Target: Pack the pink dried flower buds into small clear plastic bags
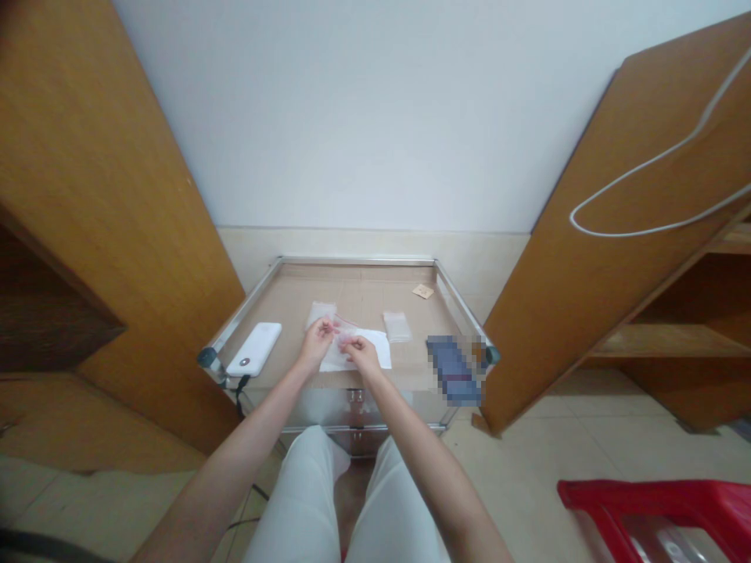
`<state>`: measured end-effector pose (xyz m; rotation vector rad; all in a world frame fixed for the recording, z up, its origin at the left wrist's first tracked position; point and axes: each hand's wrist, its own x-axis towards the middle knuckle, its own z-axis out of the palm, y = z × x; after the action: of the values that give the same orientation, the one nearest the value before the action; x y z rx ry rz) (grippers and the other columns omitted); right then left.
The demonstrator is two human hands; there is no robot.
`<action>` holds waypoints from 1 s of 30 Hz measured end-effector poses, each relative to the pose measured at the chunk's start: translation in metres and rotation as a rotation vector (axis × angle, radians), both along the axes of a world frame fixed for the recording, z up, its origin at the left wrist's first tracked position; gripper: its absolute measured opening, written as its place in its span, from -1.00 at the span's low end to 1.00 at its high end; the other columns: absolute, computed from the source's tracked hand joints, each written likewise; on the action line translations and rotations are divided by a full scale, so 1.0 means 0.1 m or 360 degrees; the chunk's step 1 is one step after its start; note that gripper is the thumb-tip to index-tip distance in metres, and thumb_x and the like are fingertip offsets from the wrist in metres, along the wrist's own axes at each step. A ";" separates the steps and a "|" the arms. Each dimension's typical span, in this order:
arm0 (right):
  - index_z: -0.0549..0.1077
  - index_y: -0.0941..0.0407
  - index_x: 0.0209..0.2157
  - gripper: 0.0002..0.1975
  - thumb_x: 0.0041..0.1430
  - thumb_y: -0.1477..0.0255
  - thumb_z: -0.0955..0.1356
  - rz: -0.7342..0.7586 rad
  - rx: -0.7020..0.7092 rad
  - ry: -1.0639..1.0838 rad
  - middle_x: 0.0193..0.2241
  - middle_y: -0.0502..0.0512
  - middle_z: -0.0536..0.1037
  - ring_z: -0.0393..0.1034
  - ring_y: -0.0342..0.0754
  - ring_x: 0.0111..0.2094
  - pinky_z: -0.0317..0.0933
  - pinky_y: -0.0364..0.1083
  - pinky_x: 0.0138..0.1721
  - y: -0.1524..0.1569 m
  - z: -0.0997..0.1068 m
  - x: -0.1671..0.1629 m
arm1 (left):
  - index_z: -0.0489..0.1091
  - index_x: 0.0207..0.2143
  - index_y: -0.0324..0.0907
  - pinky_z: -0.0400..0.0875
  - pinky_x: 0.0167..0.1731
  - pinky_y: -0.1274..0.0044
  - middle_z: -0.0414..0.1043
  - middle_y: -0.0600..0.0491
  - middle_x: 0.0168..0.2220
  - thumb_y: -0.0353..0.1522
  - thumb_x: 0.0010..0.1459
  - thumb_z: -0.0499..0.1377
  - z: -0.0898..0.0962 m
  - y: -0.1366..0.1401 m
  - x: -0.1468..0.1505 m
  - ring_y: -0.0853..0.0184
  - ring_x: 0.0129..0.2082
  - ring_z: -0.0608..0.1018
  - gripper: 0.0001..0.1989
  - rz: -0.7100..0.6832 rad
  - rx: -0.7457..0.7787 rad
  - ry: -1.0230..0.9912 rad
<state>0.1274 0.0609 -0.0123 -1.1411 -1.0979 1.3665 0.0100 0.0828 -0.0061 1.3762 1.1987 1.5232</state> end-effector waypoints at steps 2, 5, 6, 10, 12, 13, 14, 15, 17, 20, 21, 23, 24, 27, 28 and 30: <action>0.38 0.13 -0.44 -0.78 -0.24 0.36 0.34 -0.0002 0.0038 0.0046 -0.46 0.01 0.47 0.35 -0.13 -0.42 0.15 -0.21 -0.52 0.00 0.00 0.01 | 0.20 -0.63 -0.21 0.23 -0.32 0.57 0.30 0.13 -0.54 -0.58 -0.21 -0.01 -0.01 -0.01 -0.02 0.42 -0.42 0.40 -0.87 0.0010 0.0061 0.0160; 0.39 0.13 -0.41 -0.76 -0.19 0.32 0.33 -0.0079 0.0125 0.0032 -0.45 0.03 0.46 0.32 -0.15 -0.44 0.13 -0.22 -0.54 0.02 0.02 0.03 | 0.25 -0.67 -0.21 0.23 -0.31 0.56 0.32 0.12 -0.56 -0.57 -0.19 -0.02 -0.03 -0.02 -0.06 0.41 -0.43 0.39 -0.85 -0.0051 0.0077 0.0329; 0.39 0.14 -0.44 -0.77 -0.19 0.31 0.32 -0.0106 0.0151 0.0010 -0.47 0.03 0.45 0.31 -0.16 -0.46 0.12 -0.22 -0.54 0.02 0.02 0.04 | 0.26 -0.68 -0.21 0.23 -0.30 0.55 0.33 0.11 -0.56 -0.56 -0.19 -0.02 -0.03 -0.03 -0.07 0.40 -0.43 0.39 -0.84 -0.0069 0.0078 0.0369; 0.40 0.15 -0.53 -0.83 -0.19 0.33 0.32 -0.0104 0.0246 -0.0091 -0.56 0.01 0.43 0.26 -0.17 -0.53 0.10 -0.20 -0.54 0.06 0.02 0.05 | 0.33 -0.67 -0.20 0.20 -0.20 0.51 0.35 0.09 -0.50 -0.54 -0.15 0.01 -0.07 -0.06 -0.07 0.38 -0.35 0.40 -0.82 -0.0069 0.0131 0.0445; 0.40 0.15 -0.55 -0.84 -0.20 0.34 0.32 -0.0050 0.0317 -0.0139 -0.57 0.01 0.43 0.27 -0.16 -0.52 0.11 -0.18 -0.50 0.06 0.02 0.06 | 0.35 -0.65 -0.19 0.20 -0.18 0.50 0.35 0.07 -0.46 -0.47 -0.12 0.05 -0.08 -0.07 -0.06 0.37 -0.32 0.39 -0.86 -0.0032 0.0144 0.0430; 0.41 0.15 -0.56 -0.84 -0.20 0.34 0.32 -0.0023 0.0355 -0.0160 -0.57 0.01 0.44 0.27 -0.15 -0.51 0.11 -0.18 -0.49 0.07 0.02 0.06 | 0.35 -0.64 -0.19 0.21 -0.18 0.49 0.35 0.06 -0.45 -0.43 -0.10 0.07 -0.09 -0.07 -0.06 0.36 -0.32 0.39 -0.87 -0.0011 0.0148 0.0422; 0.41 0.15 -0.57 -0.85 -0.20 0.34 0.33 0.0002 0.0387 -0.0175 -0.57 0.01 0.44 0.27 -0.15 -0.50 0.12 -0.17 -0.47 0.07 0.02 0.06 | 0.35 -0.64 -0.19 0.21 -0.19 0.49 0.35 0.05 -0.44 -0.39 -0.09 0.08 -0.09 -0.07 -0.05 0.36 -0.31 0.39 -0.87 0.0009 0.0154 0.0420; 0.41 0.16 -0.57 -0.85 -0.20 0.35 0.33 0.0026 0.0410 -0.0184 -0.57 0.02 0.44 0.28 -0.14 -0.49 0.12 -0.17 -0.46 0.07 0.02 0.06 | 0.35 -0.63 -0.19 0.21 -0.19 0.49 0.34 0.04 -0.43 -0.36 -0.08 0.09 -0.09 -0.07 -0.05 0.36 -0.31 0.39 -0.85 0.0027 0.0162 0.0425; 0.41 0.16 -0.56 -0.85 -0.21 0.35 0.33 0.0083 0.0420 -0.0190 -0.56 0.02 0.45 0.28 -0.15 -0.49 0.13 -0.17 -0.45 0.07 0.02 0.06 | 0.35 -0.64 -0.20 0.22 -0.19 0.49 0.34 0.04 -0.43 -0.33 -0.08 0.10 -0.10 -0.07 -0.04 0.35 -0.31 0.39 -0.84 0.0044 0.0177 0.0454; 0.41 0.16 -0.54 -0.85 -0.23 0.37 0.33 0.0160 0.0351 -0.0187 -0.55 0.01 0.46 0.28 -0.16 -0.50 0.13 -0.17 -0.47 0.07 0.04 0.07 | 0.35 -0.64 -0.20 0.21 -0.18 0.48 0.32 0.03 -0.42 -0.34 -0.09 0.11 -0.10 -0.07 -0.04 0.35 -0.30 0.38 -0.84 0.0056 0.0171 0.0490; 0.41 0.16 -0.54 -0.85 -0.23 0.38 0.33 0.0175 0.0327 -0.0185 -0.55 0.01 0.46 0.28 -0.16 -0.51 0.13 -0.18 -0.48 0.07 0.04 0.08 | 0.35 -0.64 -0.19 0.21 -0.17 0.48 0.32 0.03 -0.41 -0.34 -0.09 0.11 -0.10 -0.06 -0.04 0.35 -0.29 0.38 -0.84 0.0059 0.0163 0.0492; 0.41 0.16 -0.54 -0.86 -0.23 0.38 0.33 0.0191 0.0304 -0.0182 -0.55 0.00 0.45 0.28 -0.16 -0.50 0.13 -0.18 -0.48 0.07 0.06 0.09 | 0.35 -0.65 -0.20 0.21 -0.16 0.47 0.32 0.03 -0.40 -0.34 -0.09 0.11 -0.11 -0.06 -0.05 0.35 -0.28 0.37 -0.83 0.0060 0.0145 0.0488; 0.41 0.16 -0.55 -0.86 -0.23 0.38 0.33 0.0202 0.0298 -0.0180 -0.55 0.00 0.45 0.28 -0.17 -0.50 0.14 -0.18 -0.48 0.07 0.07 0.09 | 0.34 -0.66 -0.20 0.20 -0.16 0.47 0.32 0.03 -0.39 -0.34 -0.09 0.11 -0.11 -0.06 -0.05 0.34 -0.27 0.37 -0.83 0.0057 0.0134 0.0485; 0.42 0.15 -0.55 -0.85 -0.23 0.36 0.33 0.0241 0.0267 -0.0178 -0.57 -0.01 0.45 0.28 -0.18 -0.52 0.16 -0.18 -0.46 0.07 0.11 0.10 | 0.34 -0.67 -0.20 0.18 -0.13 0.46 0.33 0.02 -0.38 -0.37 -0.09 0.10 -0.11 -0.06 -0.06 0.34 -0.25 0.37 -0.83 0.0030 0.0108 0.0475; 0.42 0.16 -0.56 -0.84 -0.22 0.34 0.33 0.0250 0.0256 -0.0179 -0.58 -0.01 0.44 0.28 -0.18 -0.53 0.16 -0.17 -0.46 0.06 0.12 0.10 | 0.34 -0.67 -0.20 0.17 -0.12 0.46 0.33 0.03 -0.37 -0.38 -0.09 0.10 -0.11 -0.06 -0.06 0.34 -0.24 0.36 -0.84 0.0019 0.0105 0.0470; 0.41 0.16 -0.59 -0.81 -0.19 0.31 0.32 0.0256 0.0257 -0.0182 -0.61 -0.01 0.43 0.27 -0.19 -0.55 0.16 -0.17 -0.45 0.06 0.14 0.09 | 0.34 -0.67 -0.19 0.17 -0.11 0.46 0.33 0.04 -0.36 -0.40 -0.09 0.10 -0.11 -0.06 -0.07 0.34 -0.23 0.36 -0.85 0.0001 0.0104 0.0458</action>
<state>0.1366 0.0669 0.0019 -1.0412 -1.3821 1.3209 0.0034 0.0771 -0.0175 1.6817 1.3296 1.4088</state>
